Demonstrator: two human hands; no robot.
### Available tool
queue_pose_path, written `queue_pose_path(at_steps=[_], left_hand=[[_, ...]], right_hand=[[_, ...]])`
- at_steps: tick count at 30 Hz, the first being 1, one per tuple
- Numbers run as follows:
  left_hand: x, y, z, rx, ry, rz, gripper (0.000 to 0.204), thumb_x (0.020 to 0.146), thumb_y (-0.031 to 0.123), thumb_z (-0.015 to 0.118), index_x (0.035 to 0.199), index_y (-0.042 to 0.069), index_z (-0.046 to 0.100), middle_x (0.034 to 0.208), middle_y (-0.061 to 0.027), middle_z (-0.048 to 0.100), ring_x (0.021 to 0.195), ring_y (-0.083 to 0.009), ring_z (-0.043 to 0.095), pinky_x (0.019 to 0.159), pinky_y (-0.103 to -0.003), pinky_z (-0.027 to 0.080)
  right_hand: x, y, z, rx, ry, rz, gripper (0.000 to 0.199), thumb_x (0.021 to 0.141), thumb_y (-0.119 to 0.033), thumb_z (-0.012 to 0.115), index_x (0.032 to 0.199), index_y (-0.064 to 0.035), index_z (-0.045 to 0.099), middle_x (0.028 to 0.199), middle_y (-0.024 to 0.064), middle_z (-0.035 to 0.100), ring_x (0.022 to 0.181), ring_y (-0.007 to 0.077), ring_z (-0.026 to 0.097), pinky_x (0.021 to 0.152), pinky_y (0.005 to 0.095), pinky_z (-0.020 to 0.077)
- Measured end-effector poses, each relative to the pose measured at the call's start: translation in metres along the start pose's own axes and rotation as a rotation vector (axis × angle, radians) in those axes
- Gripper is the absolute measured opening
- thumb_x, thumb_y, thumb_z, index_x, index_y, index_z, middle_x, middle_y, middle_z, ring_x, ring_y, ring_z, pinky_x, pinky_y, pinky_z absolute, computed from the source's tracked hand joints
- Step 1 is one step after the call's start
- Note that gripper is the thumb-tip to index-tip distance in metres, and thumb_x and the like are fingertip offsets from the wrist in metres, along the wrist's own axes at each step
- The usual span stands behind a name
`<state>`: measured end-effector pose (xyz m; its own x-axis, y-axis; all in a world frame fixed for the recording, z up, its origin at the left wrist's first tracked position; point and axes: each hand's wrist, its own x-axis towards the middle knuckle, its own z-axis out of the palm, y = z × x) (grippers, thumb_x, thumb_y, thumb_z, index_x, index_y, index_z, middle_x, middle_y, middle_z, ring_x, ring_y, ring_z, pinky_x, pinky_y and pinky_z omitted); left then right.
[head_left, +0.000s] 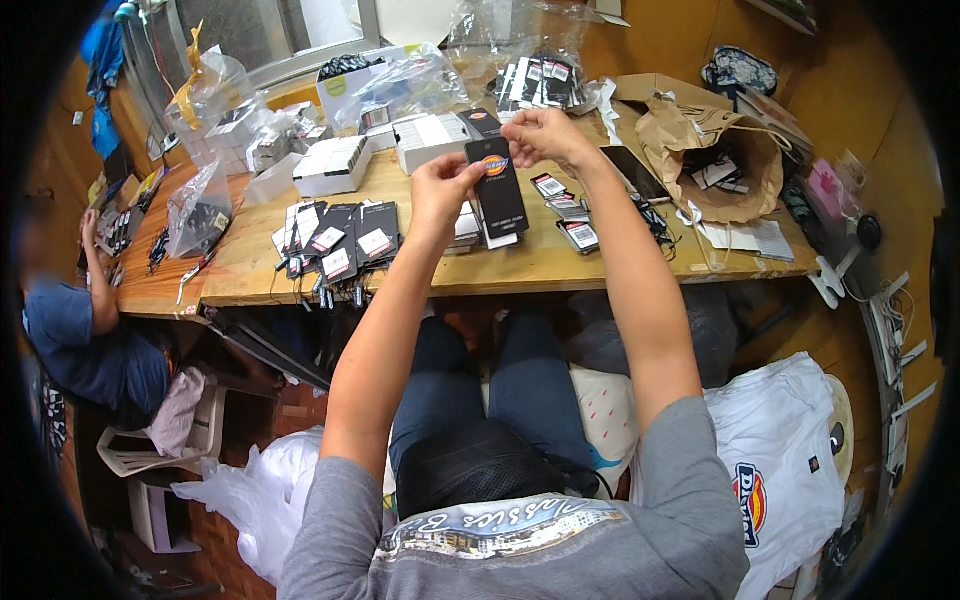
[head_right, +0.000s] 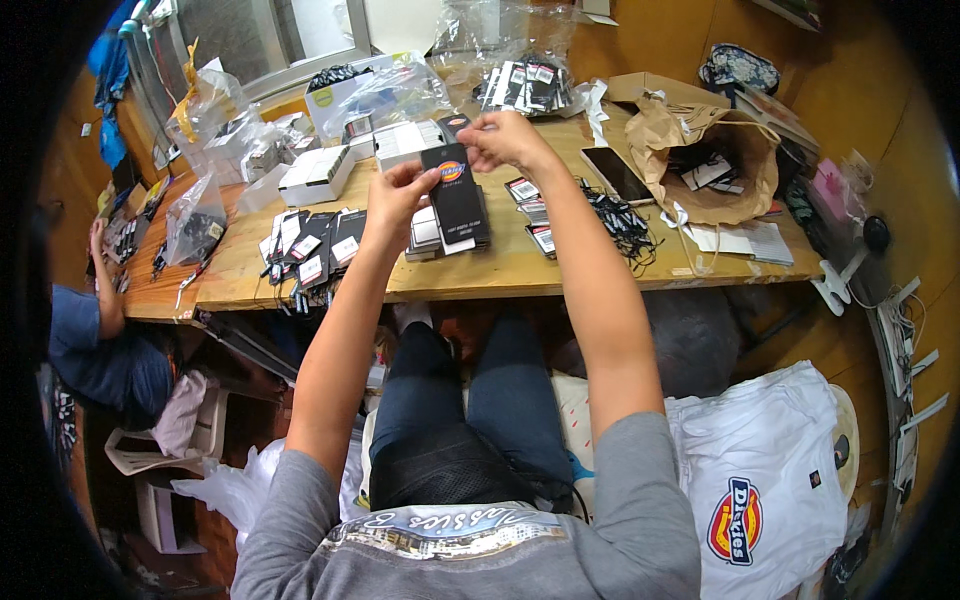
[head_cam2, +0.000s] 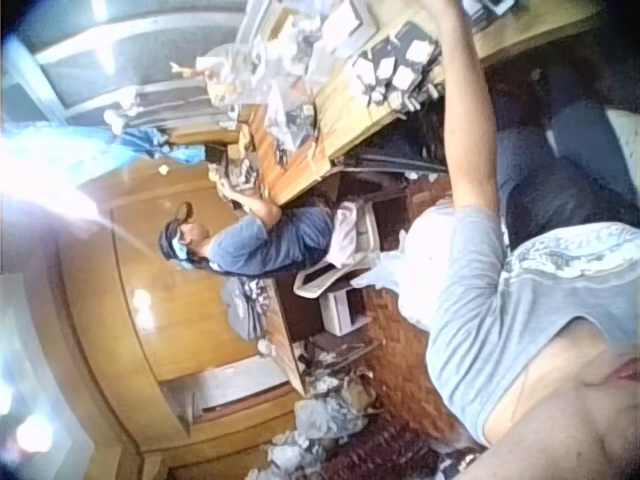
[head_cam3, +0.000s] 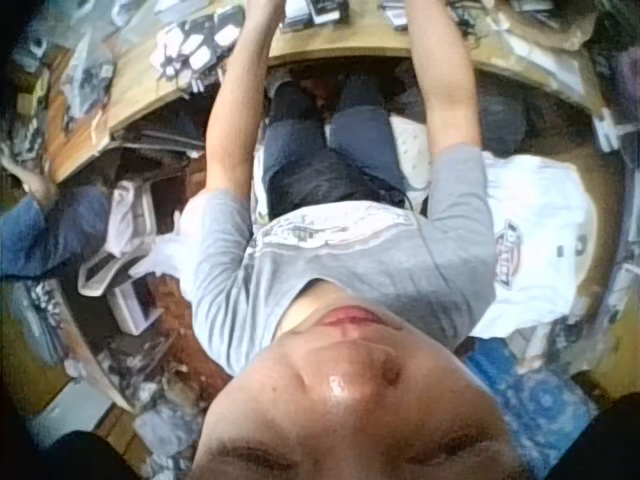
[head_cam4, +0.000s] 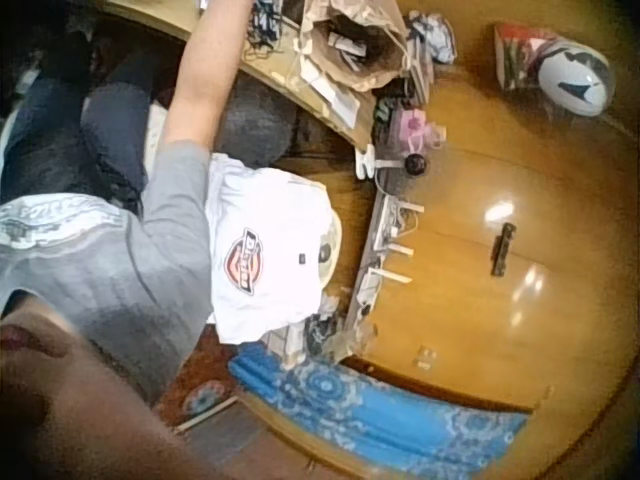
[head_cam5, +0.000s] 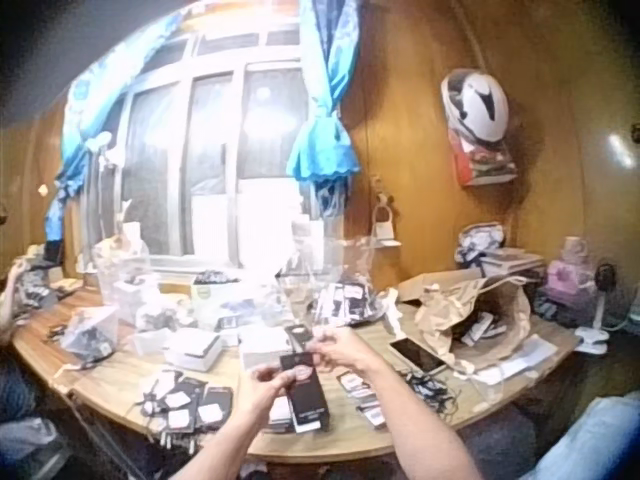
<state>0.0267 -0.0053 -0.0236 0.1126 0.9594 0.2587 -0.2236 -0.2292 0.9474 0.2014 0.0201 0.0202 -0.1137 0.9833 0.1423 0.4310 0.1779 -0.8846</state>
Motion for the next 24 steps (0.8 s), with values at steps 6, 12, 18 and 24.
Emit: queue_pose_path(at_steps=[6, 12, 18, 24], left_hand=[[-0.023, -0.001, -0.012, 0.089, 0.013, -0.067, 0.018, 0.072, 0.014, 0.063, 0.086, 0.005, 0.055, 0.075, 0.0024, 0.053, 0.067, -0.0052, 0.049, 0.055, -0.019, 0.038], [-0.032, -0.005, -0.011, 0.036, 0.028, -0.02, 0.016, 0.071, 0.013, 0.063, 0.083, 0.007, 0.054, 0.074, 0.0021, 0.053, 0.064, -0.004, 0.047, 0.051, -0.017, 0.035], [-0.042, -0.009, 0.0, -0.032, 0.11, -0.014, 0.012, 0.072, 0.011, 0.062, 0.078, 0.006, 0.052, 0.074, 0.0009, 0.052, 0.064, -0.0056, 0.048, 0.05, -0.018, 0.037], [-0.067, -0.019, 0.013, -0.175, 0.065, -0.01, 0.011, 0.074, 0.006, 0.06, 0.074, 0.006, 0.049, 0.075, -0.0006, 0.051, 0.065, -0.0077, 0.051, 0.052, -0.019, 0.043]], right_hand=[[0.002, 0.061, 0.0, -0.957, 0.201, 0.462, 0.044, 0.057, -0.028, 0.074, 0.093, -0.0074, 0.06, 0.099, 0.0116, 0.057, 0.095, 0.0251, 0.053, 0.074, 0.0331, 0.0456], [0.009, 0.065, -0.013, -0.651, 0.317, 0.434, 0.032, 0.058, -0.02, 0.073, 0.083, -0.0043, 0.06, 0.087, 0.0133, 0.06, 0.075, 0.0212, 0.059, 0.062, 0.0306, 0.0484], [-0.049, 0.019, -0.004, 0.502, 0.106, 0.02, 0.015, 0.069, -0.011, 0.065, 0.076, -0.0013, 0.056, 0.065, 0.0055, 0.057, 0.052, 0.01, 0.054, 0.048, 0.0201, 0.0457], [-0.095, 0.025, 0.05, 0.177, 0.207, -0.146, 0.019, 0.066, -0.019, 0.068, 0.068, -0.0028, 0.058, 0.066, 0.0018, 0.056, 0.06, 0.0074, 0.05, 0.055, 0.0203, 0.0403]])
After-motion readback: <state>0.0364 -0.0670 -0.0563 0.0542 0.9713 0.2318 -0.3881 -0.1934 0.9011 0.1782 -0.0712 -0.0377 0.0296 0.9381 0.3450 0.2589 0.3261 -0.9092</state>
